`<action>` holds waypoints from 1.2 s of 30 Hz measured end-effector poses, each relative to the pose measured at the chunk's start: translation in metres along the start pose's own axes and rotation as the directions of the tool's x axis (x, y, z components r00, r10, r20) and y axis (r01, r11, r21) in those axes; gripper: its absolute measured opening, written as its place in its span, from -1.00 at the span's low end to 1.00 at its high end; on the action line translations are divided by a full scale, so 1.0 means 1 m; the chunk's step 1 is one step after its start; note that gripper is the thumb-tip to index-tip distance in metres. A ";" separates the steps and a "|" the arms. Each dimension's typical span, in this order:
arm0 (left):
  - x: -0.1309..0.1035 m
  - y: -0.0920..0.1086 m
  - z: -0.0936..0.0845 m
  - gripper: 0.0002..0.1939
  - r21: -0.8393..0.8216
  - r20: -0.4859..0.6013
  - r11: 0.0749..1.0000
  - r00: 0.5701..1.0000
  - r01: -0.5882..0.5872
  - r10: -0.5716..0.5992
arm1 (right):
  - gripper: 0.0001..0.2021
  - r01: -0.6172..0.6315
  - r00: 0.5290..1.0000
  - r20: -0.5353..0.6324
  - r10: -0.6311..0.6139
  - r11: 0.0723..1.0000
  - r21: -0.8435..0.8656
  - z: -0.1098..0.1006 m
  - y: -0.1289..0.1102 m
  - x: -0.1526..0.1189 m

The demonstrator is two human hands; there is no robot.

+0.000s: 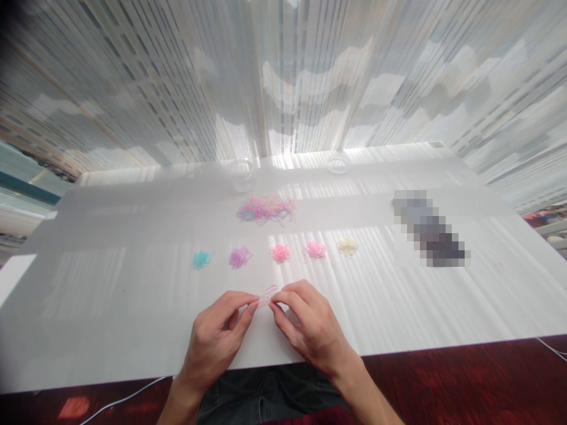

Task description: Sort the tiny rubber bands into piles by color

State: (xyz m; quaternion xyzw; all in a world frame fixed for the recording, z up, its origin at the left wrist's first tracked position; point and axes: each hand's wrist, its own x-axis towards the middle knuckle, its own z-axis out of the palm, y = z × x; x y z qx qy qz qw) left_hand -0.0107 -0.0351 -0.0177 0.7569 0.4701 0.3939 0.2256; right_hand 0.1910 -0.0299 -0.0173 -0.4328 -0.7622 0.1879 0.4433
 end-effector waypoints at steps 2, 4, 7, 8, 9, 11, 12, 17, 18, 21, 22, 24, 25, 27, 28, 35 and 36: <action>0.000 0.001 0.000 -0.91 0.010 0.000 1.000 1.000 -0.004 0.004 | -0.86 -0.008 1.000 -0.005 0.008 1.000 0.009 -0.001 -0.001 0.001; 0.000 0.001 0.000 -0.91 0.014 0.004 1.000 1.000 -0.003 0.003 | -0.87 -0.013 1.000 -0.010 0.014 1.000 0.015 -0.001 -0.001 0.001; -0.001 -0.001 0.000 -0.91 0.004 0.013 1.000 1.000 0.009 -0.009 | -0.87 -0.026 0.999 -0.042 0.027 1.000 0.013 0.000 -0.001 0.001; -0.001 -0.001 0.000 -0.91 -0.002 0.013 1.000 1.000 0.016 -0.016 | -0.88 -0.050 0.997 -0.066 0.050 0.999 0.003 -0.001 -0.001 0.001; -0.001 -0.001 0.000 -0.91 -0.008 0.011 1.000 1.000 0.023 -0.023 | -0.89 -0.091 0.991 -0.095 0.089 0.996 -0.013 -0.001 -0.001 0.002; -0.001 -0.002 0.000 -0.91 -0.014 0.007 0.999 0.999 0.035 -0.035 | -0.91 -0.210 0.965 -0.176 0.197 0.976 -0.057 -0.002 -0.001 0.004; -0.001 -0.002 0.000 -0.91 -0.012 0.004 0.999 0.999 0.037 -0.037 | -0.92 -0.271 0.944 -0.215 0.249 0.960 -0.078 -0.003 -0.001 0.007; 0.000 -0.001 0.000 -0.91 0.005 -0.021 1.000 0.999 0.031 -0.031 | -0.87 -0.389 0.897 -0.290 0.334 0.908 -0.157 -0.001 0.005 0.026; 0.000 -0.001 0.000 -0.91 0.005 -0.028 0.999 0.999 0.033 -0.033 | -0.86 -0.399 0.894 -0.291 0.341 0.901 -0.171 0.000 0.007 0.029; -0.001 -0.001 0.000 -0.91 0.010 -0.053 0.999 0.998 0.034 -0.034 | -0.82 -0.433 0.880 -0.298 0.370 0.882 -0.183 0.003 0.013 0.034; -0.001 -0.001 0.000 -0.91 0.011 -0.059 0.999 0.998 0.034 -0.033 | -0.81 -0.442 0.875 -0.301 0.379 0.879 -0.178 0.004 0.014 0.035; -0.001 0.000 0.001 -0.92 0.009 -0.068 0.999 0.997 0.034 -0.033 | -0.80 -0.449 0.872 -0.297 0.390 0.879 -0.162 0.005 0.015 0.035; -0.001 0.000 0.001 -0.92 0.006 -0.071 0.999 0.997 0.036 -0.035 | -0.80 -0.449 0.872 -0.293 0.392 0.880 -0.157 0.005 0.015 0.034; -0.001 0.000 0.001 -0.92 -0.004 -0.073 0.999 0.997 0.035 -0.035 | -0.82 -0.446 0.875 -0.286 0.392 0.881 -0.157 0.006 0.015 0.033; -0.001 0.000 0.001 -0.92 -0.010 -0.071 0.999 0.997 0.032 -0.033 | -0.84 -0.442 0.877 -0.286 0.387 0.882 -0.161 0.006 0.014 0.033; -0.001 -0.001 0.000 -0.91 -0.029 -0.051 0.999 0.998 0.029 -0.030 | -0.88 -0.458 0.848 -0.418 0.327 0.848 -0.266 -0.016 0.023 0.022; -0.001 0.000 0.000 -0.91 -0.028 -0.051 0.999 0.998 0.028 -0.029 | -0.88 -0.475 0.840 -0.428 0.333 0.833 -0.284 -0.020 0.025 0.020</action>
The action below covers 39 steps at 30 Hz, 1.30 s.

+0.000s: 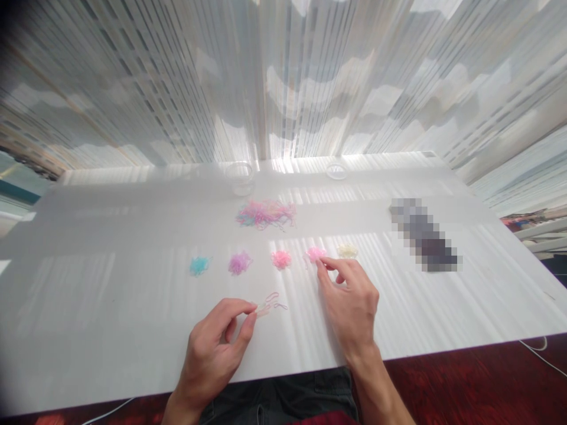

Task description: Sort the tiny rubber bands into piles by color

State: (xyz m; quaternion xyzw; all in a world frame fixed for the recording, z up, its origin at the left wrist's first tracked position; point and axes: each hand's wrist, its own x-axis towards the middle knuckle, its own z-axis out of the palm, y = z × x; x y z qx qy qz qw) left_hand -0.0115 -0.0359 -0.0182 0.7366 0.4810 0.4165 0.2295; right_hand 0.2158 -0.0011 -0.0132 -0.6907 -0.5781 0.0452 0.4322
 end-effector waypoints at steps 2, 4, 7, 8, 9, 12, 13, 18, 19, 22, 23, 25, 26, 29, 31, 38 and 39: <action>0.000 0.000 0.000 -0.91 0.001 0.004 1.000 1.000 0.003 -0.003 | -0.86 -0.032 0.999 -0.005 0.032 0.999 -0.018 -0.004 0.007 0.001; 0.001 0.000 0.000 -0.91 0.004 0.010 1.000 1.000 0.005 -0.005 | -0.85 -0.048 0.999 0.000 0.048 0.999 -0.016 -0.005 0.011 0.001; 0.001 0.000 0.000 -0.91 0.011 0.014 1.000 1.000 0.005 -0.005 | -0.82 -0.042 0.999 0.000 0.042 0.999 -0.017 -0.003 0.011 0.002; 0.002 0.000 0.000 -0.91 0.014 0.014 1.000 1.000 0.004 -0.004 | -0.81 -0.039 0.999 -0.003 0.039 0.999 -0.019 -0.002 0.010 0.003; 0.002 0.000 0.000 -0.91 0.018 0.014 1.000 1.000 0.004 -0.004 | -0.80 -0.037 0.999 -0.007 0.037 0.999 -0.023 -0.001 0.009 0.003; 0.002 0.000 0.000 -0.91 0.025 0.018 1.000 1.000 0.003 -0.004 | -0.80 -0.025 0.999 -0.021 0.024 0.999 -0.033 0.000 0.008 0.005; 0.002 0.000 0.000 -0.91 0.025 0.019 1.000 1.000 0.004 -0.005 | -0.81 -0.019 1.000 -0.022 0.018 0.999 -0.034 0.000 0.008 0.005; 0.001 0.000 -0.001 -0.90 0.016 0.022 1.000 1.000 0.010 -0.011 | -0.81 -0.011 1.000 -0.006 0.011 1.000 -0.029 0.002 0.010 0.004; 0.001 0.000 0.000 -0.91 0.016 0.021 1.000 1.000 0.011 -0.011 | -0.81 -0.012 1.000 0.000 0.012 1.000 -0.026 0.002 0.010 0.004; 0.001 -0.001 0.000 -0.91 0.015 0.019 1.000 1.000 0.009 -0.009 | -0.80 -0.002 1.000 0.020 0.002 1.000 -0.026 0.000 0.010 0.002; 0.001 -0.001 0.000 -0.91 0.013 0.019 1.000 1.000 0.008 -0.008 | -0.80 0.004 1.000 0.024 -0.003 1.000 -0.028 0.000 0.010 0.002; 0.001 -0.001 0.000 -0.91 0.011 0.021 1.000 1.000 0.005 -0.005 | -0.80 0.023 0.999 0.031 -0.022 0.999 -0.028 -0.002 0.009 0.000; 0.001 -0.001 0.000 -0.91 0.012 0.022 1.000 1.000 0.004 -0.004 | -0.81 0.038 0.999 0.037 -0.037 0.999 -0.027 -0.003 0.009 -0.001; 0.000 -0.001 0.000 -0.92 0.011 0.024 1.000 1.000 -0.002 0.001 | -0.85 0.099 0.993 0.068 -0.099 0.995 -0.007 -0.005 0.008 -0.005; 0.000 -0.001 0.000 -0.91 0.014 0.020 1.000 1.000 -0.005 0.004 | -0.87 0.132 0.986 0.097 -0.134 0.991 0.034 -0.007 0.006 -0.011; 0.000 0.000 0.004 -0.89 0.180 0.026 0.982 0.998 -0.060 0.056 | -0.89 0.238 0.863 0.393 -0.317 0.942 0.239 -0.010 -0.003 -0.034; 0.000 -0.001 0.005 -0.89 0.207 0.026 0.976 0.998 -0.064 0.060 | -0.90 0.250 0.845 0.420 -0.330 0.939 0.235 -0.010 -0.004 -0.035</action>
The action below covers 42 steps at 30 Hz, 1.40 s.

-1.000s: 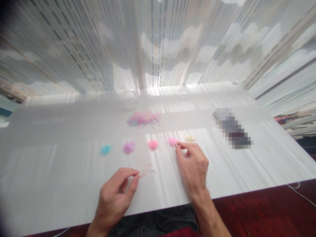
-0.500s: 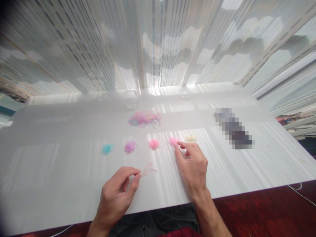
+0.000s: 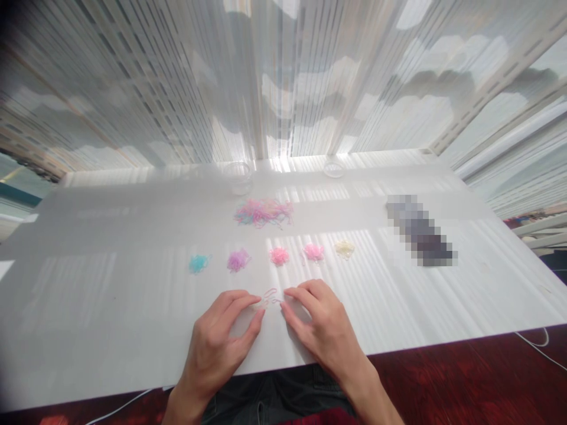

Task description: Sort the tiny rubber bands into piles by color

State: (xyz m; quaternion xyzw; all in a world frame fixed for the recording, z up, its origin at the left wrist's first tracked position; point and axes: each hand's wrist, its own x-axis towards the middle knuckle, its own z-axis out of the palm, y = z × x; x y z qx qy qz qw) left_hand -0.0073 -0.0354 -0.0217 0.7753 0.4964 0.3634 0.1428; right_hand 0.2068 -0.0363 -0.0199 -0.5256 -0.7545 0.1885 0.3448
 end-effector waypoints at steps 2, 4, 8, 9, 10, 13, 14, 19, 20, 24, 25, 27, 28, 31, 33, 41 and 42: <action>-0.001 0.000 0.002 -0.86 0.039 -0.002 0.999 1.000 0.000 0.000 | -0.94 0.007 0.999 0.046 -0.006 1.000 -0.027 0.002 -0.001 0.000; -0.002 -0.001 0.003 -0.85 0.054 0.003 0.999 1.000 0.000 -0.001 | -0.93 0.021 0.998 0.063 -0.018 0.999 -0.050 0.004 0.000 0.001; -0.002 -0.002 0.002 -0.87 0.044 0.011 0.999 1.000 0.000 0.000 | -0.89 0.043 0.994 0.104 -0.036 0.997 -0.066 0.006 0.001 0.004; -0.002 -0.002 0.002 -0.87 0.040 0.014 0.999 1.000 -0.001 0.000 | -0.89 0.042 0.993 0.114 -0.035 0.997 -0.059 0.006 0.001 0.004; -0.002 -0.002 0.001 -0.87 0.038 0.015 0.999 1.000 -0.001 0.001 | -0.89 0.040 0.993 0.117 -0.034 0.998 -0.048 0.006 0.001 0.004; -0.002 -0.002 0.001 -0.86 0.047 0.016 0.999 1.000 0.000 -0.001 | -0.89 0.030 0.994 0.104 -0.028 0.999 -0.017 0.005 0.001 0.001; -0.002 -0.002 0.001 -0.85 0.053 0.014 0.999 1.000 0.001 -0.001 | -0.89 0.029 0.994 0.105 -0.028 0.999 -0.013 0.004 0.001 0.000; -0.001 -0.002 0.001 -0.87 0.055 0.015 0.998 1.000 -0.002 0.002 | -0.95 0.029 0.987 0.160 -0.026 0.999 -0.020 0.001 -0.002 0.000; -0.001 -0.002 0.001 -0.87 0.054 0.017 0.999 1.000 -0.002 0.001 | -0.94 0.035 0.986 0.164 -0.029 0.999 -0.032 0.001 -0.002 0.001; -0.001 -0.001 -0.001 -0.88 0.050 0.013 0.999 1.000 -0.005 0.004 | -0.86 0.070 0.984 0.172 -0.056 0.995 -0.077 -0.001 -0.003 0.005; -0.001 -0.001 -0.001 -0.88 0.047 0.011 0.999 1.000 -0.006 0.005 | -0.86 0.072 0.983 0.171 -0.059 0.995 -0.069 -0.002 -0.004 0.006; -0.001 -0.001 -0.002 -0.87 0.038 0.012 0.999 1.000 -0.013 0.012 | -0.86 0.056 0.984 0.173 -0.052 0.998 -0.015 -0.004 -0.007 0.006; -0.001 -0.001 -0.002 -0.86 0.028 0.017 0.999 1.000 -0.019 0.018 | -0.87 0.041 0.983 0.177 -0.045 0.999 0.024 -0.005 -0.008 0.007; -0.001 -0.001 -0.002 -0.84 -0.023 0.045 0.998 0.998 -0.052 0.053 | -0.87 0.004 0.978 0.207 -0.027 0.994 0.112 -0.006 -0.012 0.007; -0.002 -0.003 -0.002 -0.84 -0.054 0.060 0.996 0.996 -0.064 0.067 | -0.86 -0.003 0.974 0.226 -0.026 0.992 0.126 -0.005 -0.014 0.008; -0.001 -0.003 -0.003 -0.86 -0.144 0.059 0.989 0.997 -0.041 0.050 | -0.90 0.013 0.983 0.179 -0.043 0.986 0.165 0.003 -0.008 0.005; -0.001 -0.002 -0.003 -0.86 -0.152 0.056 0.988 0.997 -0.037 0.046 | -0.88 0.029 0.986 0.159 -0.056 0.985 0.171 0.004 -0.007 0.004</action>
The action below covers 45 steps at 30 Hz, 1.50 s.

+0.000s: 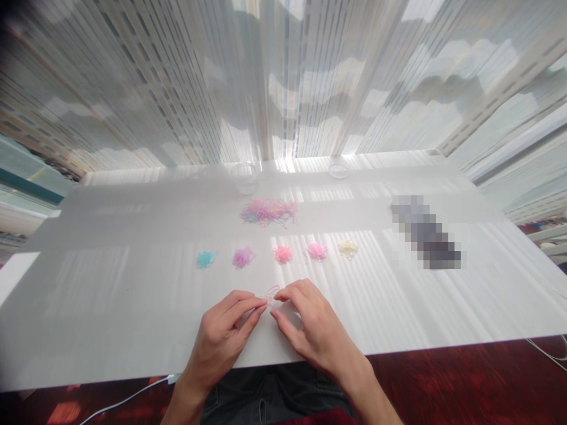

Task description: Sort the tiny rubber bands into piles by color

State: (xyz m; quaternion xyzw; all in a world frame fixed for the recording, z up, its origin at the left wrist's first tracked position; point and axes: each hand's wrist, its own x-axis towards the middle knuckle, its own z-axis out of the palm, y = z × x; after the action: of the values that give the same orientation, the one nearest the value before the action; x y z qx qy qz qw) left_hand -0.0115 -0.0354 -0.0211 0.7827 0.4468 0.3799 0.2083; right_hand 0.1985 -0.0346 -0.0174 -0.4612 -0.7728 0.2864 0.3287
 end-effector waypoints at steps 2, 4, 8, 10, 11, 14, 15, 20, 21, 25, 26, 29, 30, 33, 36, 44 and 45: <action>0.001 0.001 0.000 -0.87 -0.006 -0.002 1.000 1.000 0.006 -0.006 | -0.90 0.033 0.999 -0.033 -0.033 0.999 0.001 0.002 0.002 -0.001; 0.001 0.001 0.000 -0.87 -0.005 -0.006 1.000 1.000 0.010 -0.010 | -0.90 0.054 0.997 -0.061 -0.054 0.999 -0.003 0.004 0.003 -0.002; 0.001 0.001 0.000 -0.87 -0.005 -0.007 1.000 1.000 0.030 -0.030 | -0.88 0.065 0.992 -0.112 -0.064 0.998 0.003 0.004 0.002 -0.002; 0.001 0.001 0.000 -0.86 -0.007 0.001 0.999 0.999 0.037 -0.037 | -0.86 0.079 0.988 -0.132 -0.077 0.997 0.009 0.003 0.001 -0.001; 0.001 0.001 0.000 -0.86 -0.009 0.003 0.999 0.999 0.038 -0.038 | -0.86 0.084 0.987 -0.138 -0.082 0.996 0.013 0.003 0.000 -0.001; 0.001 0.001 0.000 -0.86 -0.012 0.002 0.999 0.999 0.037 -0.037 | -0.87 0.089 0.986 -0.143 -0.085 0.996 0.022 0.002 0.000 0.001; 0.001 0.001 0.000 -0.86 -0.011 0.001 0.999 0.999 0.036 -0.036 | -0.87 0.088 0.986 -0.145 -0.083 0.996 0.024 0.002 0.000 0.001; 0.003 0.003 0.000 -0.86 -0.003 -0.003 0.999 0.999 0.034 -0.034 | -0.88 0.092 0.983 -0.161 -0.087 0.995 0.022 0.002 -0.001 0.001; 0.003 0.003 0.000 -0.86 0.000 -0.002 0.999 0.999 0.034 -0.034 | -0.88 0.090 0.984 -0.159 -0.086 0.996 0.023 0.002 -0.001 0.001; 0.003 0.004 -0.001 -0.87 0.013 0.008 0.999 0.999 0.037 -0.037 | -0.89 0.072 0.987 -0.148 -0.069 0.997 0.021 0.003 0.000 0.000; 0.003 0.004 -0.001 -0.87 0.012 0.010 0.999 0.999 0.037 -0.037 | -0.89 0.070 0.987 -0.145 -0.066 0.997 0.016 0.003 0.000 0.000; 0.001 0.003 -0.002 -0.89 -0.009 0.011 0.999 0.999 0.040 -0.040 | -0.90 0.076 0.987 -0.142 -0.075 0.997 0.001 0.003 0.000 0.000; 0.001 0.002 -0.002 -0.89 -0.020 0.012 0.999 0.999 0.041 -0.041 | -0.89 0.080 0.987 -0.142 -0.080 0.997 -0.003 0.003 0.000 0.000; -0.001 0.001 -0.002 -0.89 -0.053 0.023 0.998 0.999 0.042 -0.041 | -0.89 0.082 0.986 -0.144 -0.081 0.997 -0.002 0.003 0.000 0.000; -0.001 0.001 -0.003 -0.89 -0.078 0.035 0.996 0.998 0.048 -0.045 | -0.89 0.080 0.986 -0.150 -0.078 0.997 0.010 0.003 0.000 0.000; 0.002 0.003 -0.003 -0.89 -0.063 0.032 0.996 0.998 0.056 -0.054 | -0.86 0.106 0.976 -0.193 -0.098 0.994 0.033 0.003 0.000 -0.001; 0.001 0.003 -0.002 -0.89 -0.061 0.031 0.997 0.998 0.055 -0.053 | -0.86 0.107 0.976 -0.196 -0.098 0.994 0.034 0.003 0.000 -0.002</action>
State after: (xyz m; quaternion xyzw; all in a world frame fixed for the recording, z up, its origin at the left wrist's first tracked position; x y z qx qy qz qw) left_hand -0.0112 -0.0360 -0.0168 0.7691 0.4527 0.3763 0.2490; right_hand 0.1965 -0.0367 -0.0196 -0.4392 -0.7533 0.2397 0.4268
